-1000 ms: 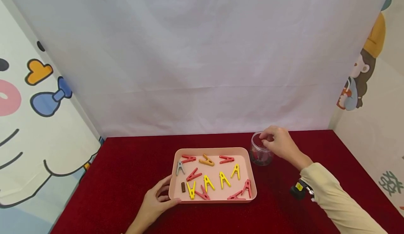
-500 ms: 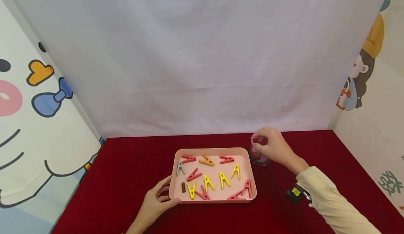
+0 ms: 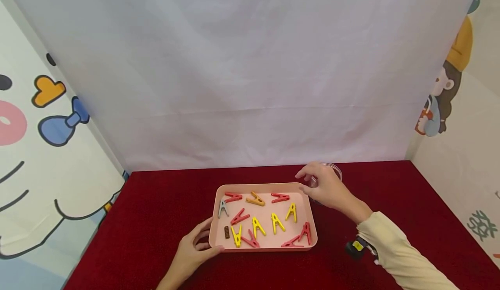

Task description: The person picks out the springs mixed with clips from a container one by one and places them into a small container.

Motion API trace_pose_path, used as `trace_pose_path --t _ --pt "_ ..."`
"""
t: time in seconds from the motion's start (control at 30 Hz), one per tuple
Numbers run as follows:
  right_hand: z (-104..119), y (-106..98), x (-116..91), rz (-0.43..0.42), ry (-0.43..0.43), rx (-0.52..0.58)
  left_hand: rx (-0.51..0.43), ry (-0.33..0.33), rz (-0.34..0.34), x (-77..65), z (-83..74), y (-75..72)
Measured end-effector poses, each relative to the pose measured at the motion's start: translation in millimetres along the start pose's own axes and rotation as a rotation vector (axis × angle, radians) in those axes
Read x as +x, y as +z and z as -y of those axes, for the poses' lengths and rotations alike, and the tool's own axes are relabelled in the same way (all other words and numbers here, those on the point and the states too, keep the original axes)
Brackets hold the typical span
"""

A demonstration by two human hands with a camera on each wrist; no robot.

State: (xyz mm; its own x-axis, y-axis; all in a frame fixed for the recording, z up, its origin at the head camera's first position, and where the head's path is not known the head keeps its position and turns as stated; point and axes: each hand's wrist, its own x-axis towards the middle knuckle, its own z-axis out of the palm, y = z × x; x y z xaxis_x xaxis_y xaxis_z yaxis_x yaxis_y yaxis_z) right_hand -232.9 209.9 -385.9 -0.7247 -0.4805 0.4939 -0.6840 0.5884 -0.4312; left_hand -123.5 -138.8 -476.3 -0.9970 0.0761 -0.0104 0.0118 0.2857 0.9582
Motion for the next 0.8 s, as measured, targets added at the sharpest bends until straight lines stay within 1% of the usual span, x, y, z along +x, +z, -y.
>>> trace_pose_path --t 0.1,0.17,0.3,0.47,0.63,0.8 --pt "3.8 4.2 1.2 0.001 -0.033 0.008 0.001 -0.001 -0.004 0.2 0.3 -0.4" --pt "7.0 6.8 1.7 0.013 -0.04 0.029 0.004 -0.002 -0.005 0.4 0.4 -0.7" --pt "15.3 11.1 2.0 0.051 -0.025 0.074 0.002 -0.002 -0.002 0.8 0.1 -0.9" --pt "24.8 16.9 2.9 0.09 -0.017 0.098 0.005 -0.002 -0.003 0.0 -1.0 -0.7" --pt "31.4 23.4 3.7 0.123 -0.023 0.092 -0.003 -0.002 -0.004 -0.6 -1.8 -0.4" --pt "38.5 27.5 4.8 0.131 -0.038 0.101 -0.004 0.004 0.001 -0.4 -1.6 -0.2"
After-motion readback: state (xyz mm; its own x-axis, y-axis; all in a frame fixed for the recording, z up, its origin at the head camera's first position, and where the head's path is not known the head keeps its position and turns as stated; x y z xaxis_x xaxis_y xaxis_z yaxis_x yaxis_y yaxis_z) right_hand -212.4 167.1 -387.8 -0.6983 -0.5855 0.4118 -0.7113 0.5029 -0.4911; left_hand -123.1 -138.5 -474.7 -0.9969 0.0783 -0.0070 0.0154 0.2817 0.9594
